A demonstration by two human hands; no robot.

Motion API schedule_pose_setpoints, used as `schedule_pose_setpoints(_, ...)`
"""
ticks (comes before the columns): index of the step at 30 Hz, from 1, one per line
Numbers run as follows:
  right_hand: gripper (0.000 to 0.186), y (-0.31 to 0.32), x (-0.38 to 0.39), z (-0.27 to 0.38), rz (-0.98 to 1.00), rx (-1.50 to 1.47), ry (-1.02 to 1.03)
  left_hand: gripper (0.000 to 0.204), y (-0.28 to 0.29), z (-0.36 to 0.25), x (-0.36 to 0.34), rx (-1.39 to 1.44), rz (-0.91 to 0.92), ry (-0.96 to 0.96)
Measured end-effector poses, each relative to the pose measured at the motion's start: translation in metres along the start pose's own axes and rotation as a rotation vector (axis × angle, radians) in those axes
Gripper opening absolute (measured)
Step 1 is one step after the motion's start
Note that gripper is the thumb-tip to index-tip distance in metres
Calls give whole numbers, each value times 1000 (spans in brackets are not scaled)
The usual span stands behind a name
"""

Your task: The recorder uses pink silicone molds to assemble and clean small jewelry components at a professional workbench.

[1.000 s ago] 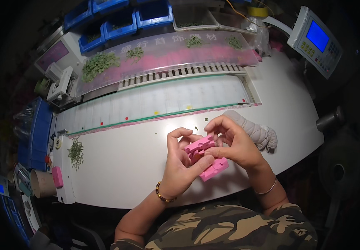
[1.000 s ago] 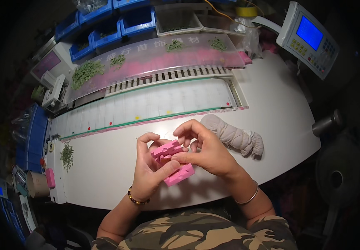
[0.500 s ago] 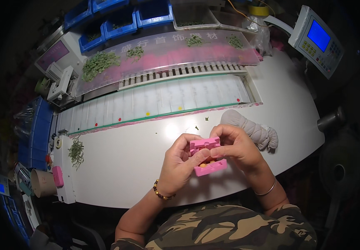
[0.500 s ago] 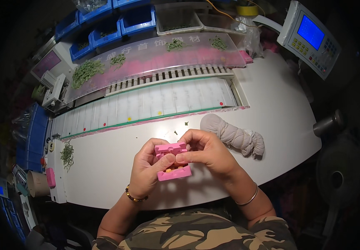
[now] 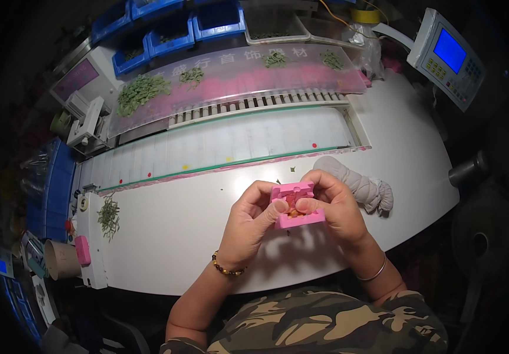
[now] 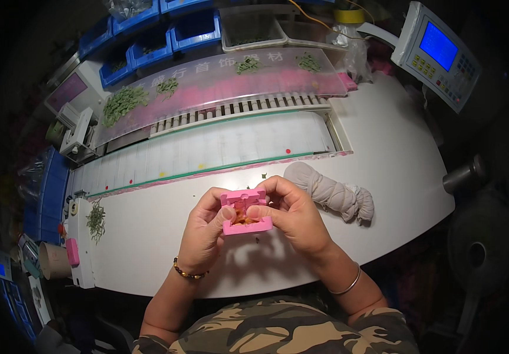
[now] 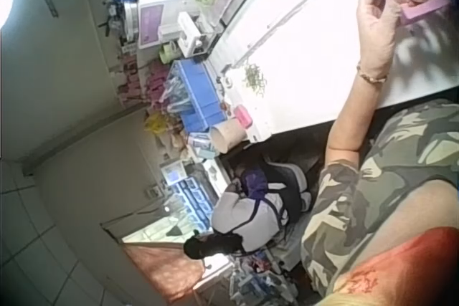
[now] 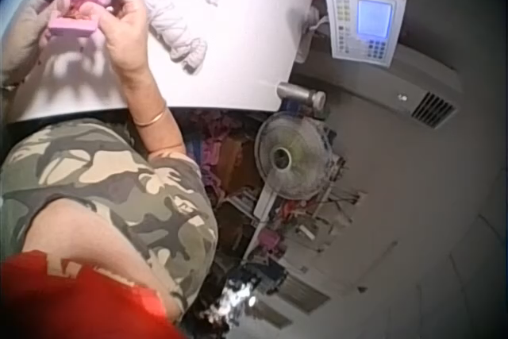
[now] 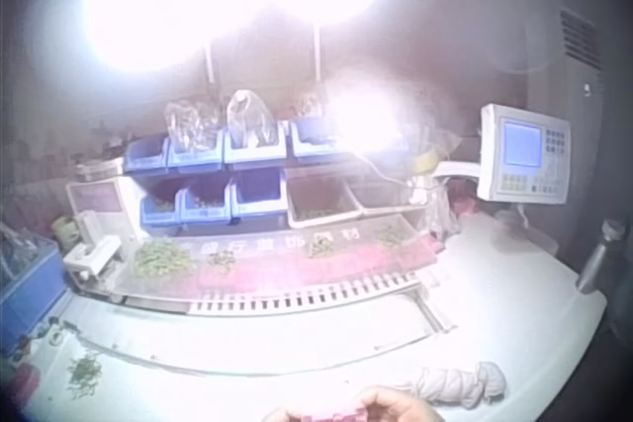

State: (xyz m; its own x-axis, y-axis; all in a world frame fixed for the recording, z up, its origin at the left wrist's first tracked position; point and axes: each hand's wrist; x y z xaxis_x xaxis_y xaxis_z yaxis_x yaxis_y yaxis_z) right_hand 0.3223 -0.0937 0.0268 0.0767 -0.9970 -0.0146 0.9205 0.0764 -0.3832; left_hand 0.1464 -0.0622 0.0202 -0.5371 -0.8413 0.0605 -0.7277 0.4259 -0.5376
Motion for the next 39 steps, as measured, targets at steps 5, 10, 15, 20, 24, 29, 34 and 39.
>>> schedule_pose_setpoints(5,21,4,-1,0,44,95,59,13,3,4,-1,149,-27,18)
schedule_pose_setpoints(10,22,5,-3,-1,64,152,96,15,6,6,-1,193,-47,51)
schedule_pose_setpoints(15,24,-6,1,0,32,72,45,17,-8,1,0,39,-149,-21)
schedule_pose_setpoints(20,25,-15,5,-3,39,62,-47,19,-3,9,5,-124,-176,-220)
schedule_pose_setpoints(24,19,-15,6,-5,24,124,-20,20,-2,11,7,-96,-179,-232)
schedule_pose_setpoints(29,18,-14,2,-1,-107,187,114,29,-13,5,7,-11,-152,-156)
schedule_pose_setpoints(34,19,-6,-1,2,-54,60,43,35,-7,9,13,-79,-146,-150)
schedule_pose_setpoints(39,21,-13,-1,0,0,14,11,33,-6,9,10,-36,-259,-210)
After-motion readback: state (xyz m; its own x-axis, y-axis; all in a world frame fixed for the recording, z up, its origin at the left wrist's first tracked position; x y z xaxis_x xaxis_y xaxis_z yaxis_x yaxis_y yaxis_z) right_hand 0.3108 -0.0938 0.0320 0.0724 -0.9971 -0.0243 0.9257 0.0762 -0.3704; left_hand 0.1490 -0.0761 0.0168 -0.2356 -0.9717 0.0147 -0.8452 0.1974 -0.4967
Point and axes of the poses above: each hand's wrist, its own x-axis away from the middle knuckle, its own y-axis out of the back of the hand, z = x × y, and after that the axes turned 1 degree about y, right-handed
